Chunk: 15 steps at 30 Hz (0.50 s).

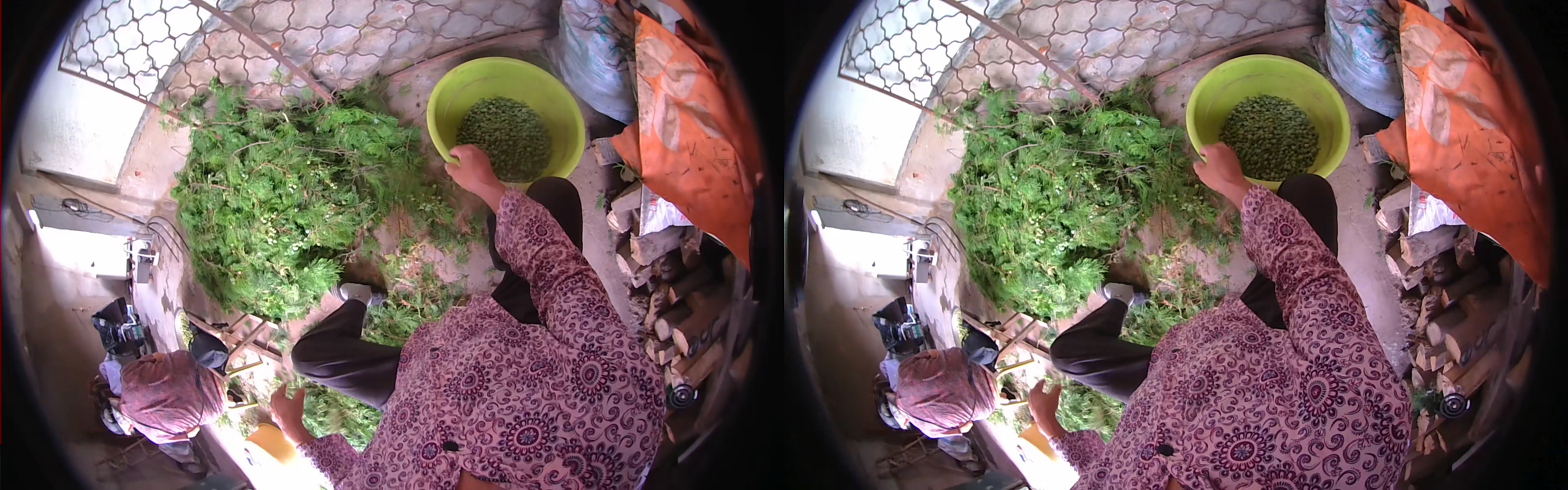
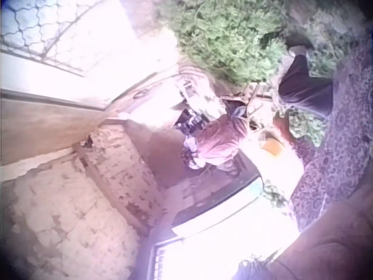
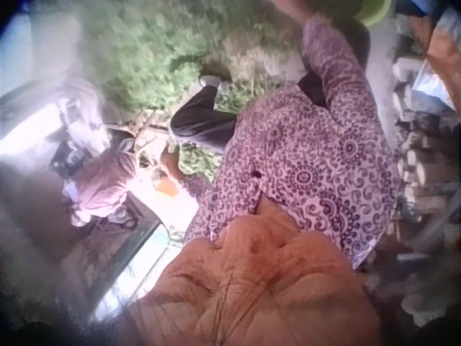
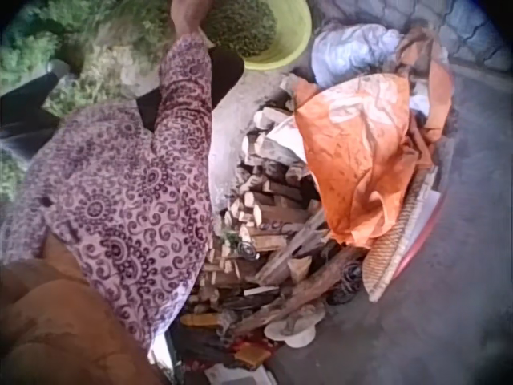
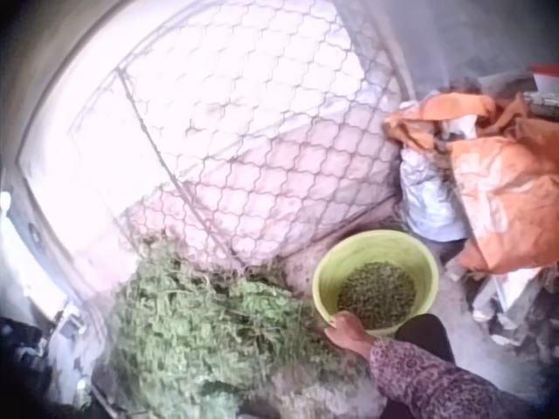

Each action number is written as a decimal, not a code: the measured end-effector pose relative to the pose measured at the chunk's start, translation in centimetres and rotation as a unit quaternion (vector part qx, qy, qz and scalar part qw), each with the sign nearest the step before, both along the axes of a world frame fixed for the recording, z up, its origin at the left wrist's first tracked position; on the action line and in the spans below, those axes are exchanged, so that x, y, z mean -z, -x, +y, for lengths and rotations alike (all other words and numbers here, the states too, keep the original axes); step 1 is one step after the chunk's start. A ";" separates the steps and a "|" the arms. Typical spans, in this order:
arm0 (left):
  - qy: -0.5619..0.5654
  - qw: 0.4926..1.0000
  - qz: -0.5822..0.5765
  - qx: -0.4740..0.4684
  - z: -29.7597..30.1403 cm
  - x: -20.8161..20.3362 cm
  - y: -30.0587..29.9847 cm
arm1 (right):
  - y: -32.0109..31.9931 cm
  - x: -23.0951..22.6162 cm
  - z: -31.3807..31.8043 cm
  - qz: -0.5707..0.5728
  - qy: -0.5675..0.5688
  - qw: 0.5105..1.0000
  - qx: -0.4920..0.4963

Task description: The person picks up branches from a pile, plucks small green berries from the foliage, and drops them into a green plastic bowl. They handle the branches one at a time, turning them over to find more berries before setting the stripped stems aside.

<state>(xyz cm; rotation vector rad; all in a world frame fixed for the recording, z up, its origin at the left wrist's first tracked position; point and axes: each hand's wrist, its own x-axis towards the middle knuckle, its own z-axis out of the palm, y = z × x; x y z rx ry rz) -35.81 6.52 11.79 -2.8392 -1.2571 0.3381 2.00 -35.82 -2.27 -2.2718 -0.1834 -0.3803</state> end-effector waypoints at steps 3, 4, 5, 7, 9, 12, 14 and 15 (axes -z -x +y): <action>0.006 0.995 -0.068 0.072 0.7 1.1 -2.9 | 2.4 3.8 1.2 0.144 0.046 0.987 -0.046; -0.014 0.990 -0.088 0.112 0.6 1.2 -4.3 | 3.5 5.8 1.3 0.162 0.094 0.980 -0.063; -0.007 0.982 -0.119 0.147 0.6 1.2 -5.9 | 4.2 10.3 1.6 0.205 0.163 0.960 -0.103; 0.006 0.968 -0.161 0.194 -0.1 1.0 -8.3 | 7.2 14.0 3.0 0.262 0.242 0.914 -0.191; 0.022 0.951 -0.198 0.238 -0.9 0.8 -11.2 | 10.8 13.9 3.7 0.280 0.258 0.897 -0.227; 0.060 0.920 -0.216 0.322 -2.7 1.5 -16.0 | 13.3 17.2 3.6 0.352 0.310 0.829 -0.306; 0.082 0.903 -0.221 0.359 -4.1 1.5 -18.2 | 13.4 16.9 4.4 0.379 0.326 0.796 -0.340; 0.087 0.905 -0.219 0.355 -4.7 1.2 -19.3 | 13.0 16.0 5.0 0.391 0.314 0.800 -0.330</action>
